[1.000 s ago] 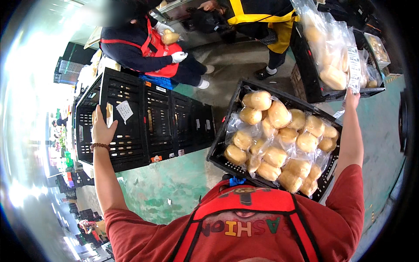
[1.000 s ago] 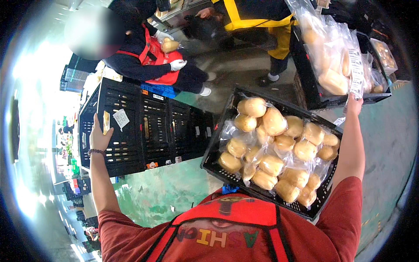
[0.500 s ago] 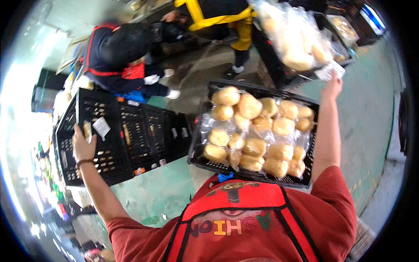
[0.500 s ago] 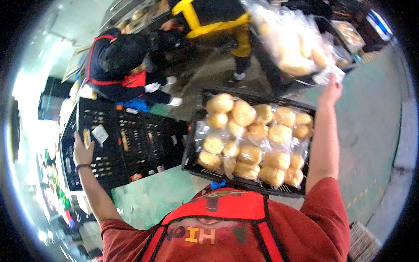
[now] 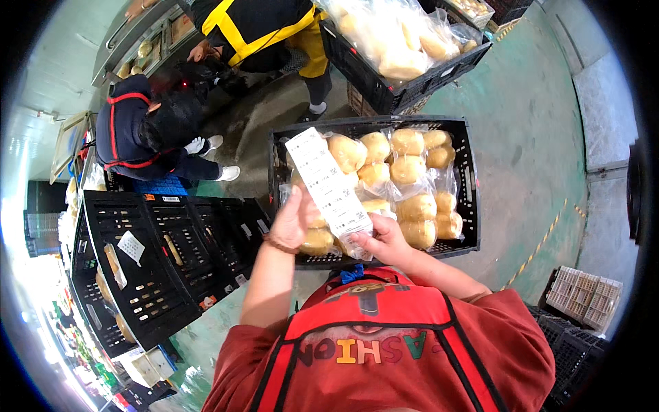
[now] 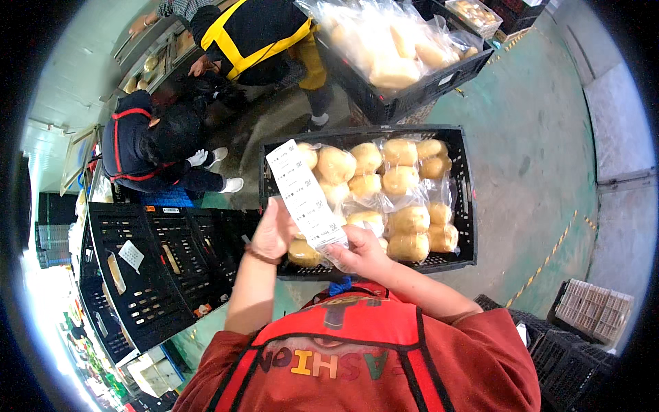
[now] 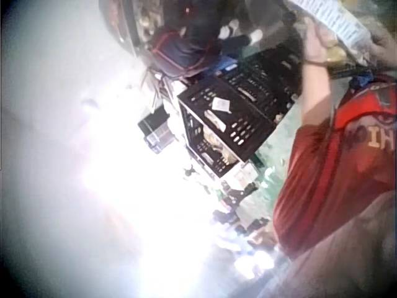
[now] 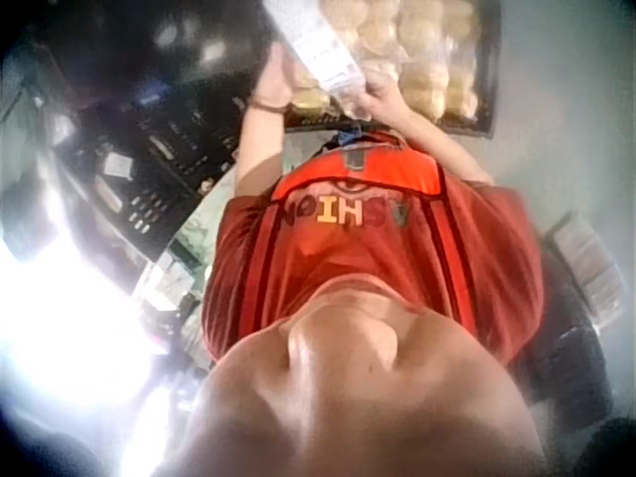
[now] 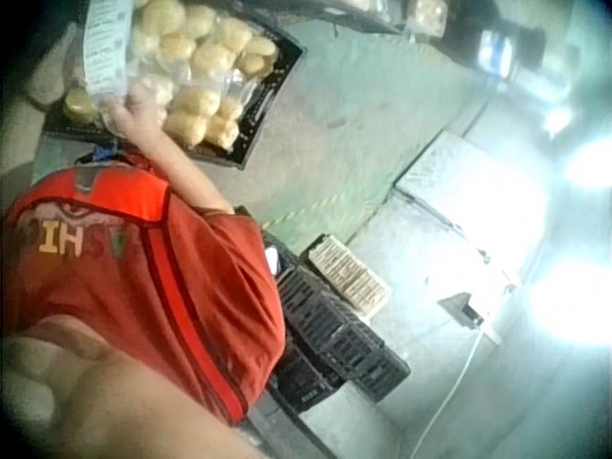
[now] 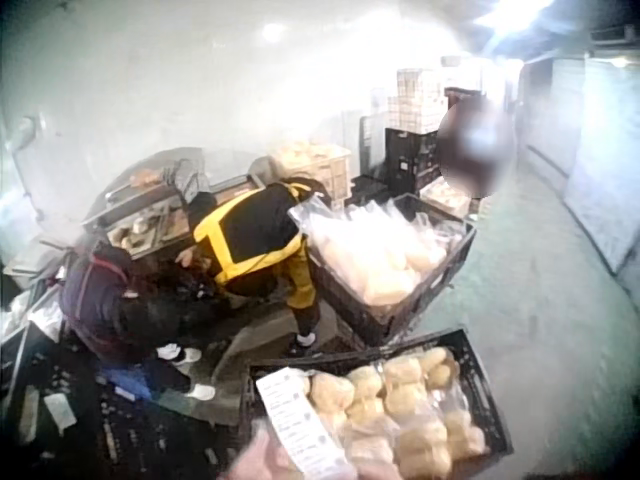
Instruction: The person picks up pre-packaged bread rolls from a black crate, places them into a second crate, and applies printed labels to the packages. They repeat this process, moving rolls between crates and affixing labels to each package.
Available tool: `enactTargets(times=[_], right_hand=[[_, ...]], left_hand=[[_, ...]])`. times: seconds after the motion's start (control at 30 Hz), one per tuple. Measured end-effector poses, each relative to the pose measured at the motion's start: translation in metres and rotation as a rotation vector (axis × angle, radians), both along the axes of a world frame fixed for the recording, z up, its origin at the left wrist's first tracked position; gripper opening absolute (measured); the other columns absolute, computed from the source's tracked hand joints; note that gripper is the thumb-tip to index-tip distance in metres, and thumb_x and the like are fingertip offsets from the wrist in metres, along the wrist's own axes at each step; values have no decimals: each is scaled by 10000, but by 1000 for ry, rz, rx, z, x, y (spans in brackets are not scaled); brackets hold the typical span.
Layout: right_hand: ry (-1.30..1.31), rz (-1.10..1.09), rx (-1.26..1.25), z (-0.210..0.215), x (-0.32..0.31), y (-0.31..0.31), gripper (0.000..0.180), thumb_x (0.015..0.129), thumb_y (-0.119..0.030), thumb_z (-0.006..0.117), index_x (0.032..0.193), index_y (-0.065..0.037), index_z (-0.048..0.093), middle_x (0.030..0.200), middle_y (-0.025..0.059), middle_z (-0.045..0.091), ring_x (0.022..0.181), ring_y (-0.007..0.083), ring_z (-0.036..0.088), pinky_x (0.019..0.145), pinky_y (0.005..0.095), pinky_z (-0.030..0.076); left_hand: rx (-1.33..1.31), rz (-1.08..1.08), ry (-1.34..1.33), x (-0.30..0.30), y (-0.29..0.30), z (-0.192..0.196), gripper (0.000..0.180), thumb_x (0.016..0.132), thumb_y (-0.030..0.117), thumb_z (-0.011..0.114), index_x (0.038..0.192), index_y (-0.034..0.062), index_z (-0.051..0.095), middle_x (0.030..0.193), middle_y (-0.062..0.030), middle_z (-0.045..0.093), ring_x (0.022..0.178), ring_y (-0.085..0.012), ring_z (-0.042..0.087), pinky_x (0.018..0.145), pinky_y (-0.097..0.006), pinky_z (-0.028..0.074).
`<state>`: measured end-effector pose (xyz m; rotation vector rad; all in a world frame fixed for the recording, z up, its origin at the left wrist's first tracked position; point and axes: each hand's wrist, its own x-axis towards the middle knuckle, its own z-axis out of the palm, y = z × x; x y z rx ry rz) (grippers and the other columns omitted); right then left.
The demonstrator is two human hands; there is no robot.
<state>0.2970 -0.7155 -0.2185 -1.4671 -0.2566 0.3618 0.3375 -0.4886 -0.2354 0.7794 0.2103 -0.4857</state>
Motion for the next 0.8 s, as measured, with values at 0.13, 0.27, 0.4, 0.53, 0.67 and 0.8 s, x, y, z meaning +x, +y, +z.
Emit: enactTargets(times=[0.13, 0.27, 0.4, 0.53, 0.67, 0.8], right_hand=[[216, 52, 9, -12, -26, 15, 161, 868, -96, 641, 1003, -7, 636, 826, 24, 658, 731, 66, 580, 636, 246, 483], [91, 387, -218, -20, -38, 11, 242, 856, -199, 672, 1009, -15, 642, 823, 45, 666, 706, 109, 595, 666, 274, 489], [22, 137, -194, -18, -31, 9, 367, 846, -212, 675, 1145, -21, 583, 1028, 77, 639, 917, 144, 589, 826, 291, 468], [12, -163, -38, -9, -11, 15, 423, 844, -151, 665, 1229, -42, 526, 1094, 61, 592, 1008, 137, 552, 874, 296, 452], [43, -244, -40, -8, -23, 20, 198, 829, -134, 679, 988, -22, 643, 891, 55, 626, 804, 113, 594, 719, 271, 480], [104, -374, -35, -21, -49, 4, 143, 861, -108, 644, 967, -13, 641, 900, 50, 630, 767, 106, 596, 684, 252, 491]], left_hand=[[-122, 147, -13, -1, -21, 5, 483, 930, 406, 504, 1282, 79, 463, 1220, -87, 573, 1119, -232, 555, 934, -417, 460], [123, 272, 66, 5, 12, -15, 234, 921, 113, 526, 1145, 48, 538, 1085, -88, 633, 962, -219, 628, 853, -381, 516], [283, 250, -92, -7, 5, 4, 181, 864, 11, 601, 1040, 30, 567, 993, -85, 659, 867, -162, 644, 777, -316, 535], [577, 79, -250, -32, -10, 7, 133, 849, 3, 640, 973, 11, 594, 910, -47, 662, 788, -94, 619, 706, -242, 516], [741, -150, -328, -58, -26, -1, 107, 857, 42, 653, 948, 1, 615, 870, -19, 657, 754, -76, 597, 674, -223, 494], [574, -243, -252, -79, -48, -6, 140, 851, 110, 686, 931, 11, 628, 842, 5, 655, 749, -41, 568, 662, -211, 472]])
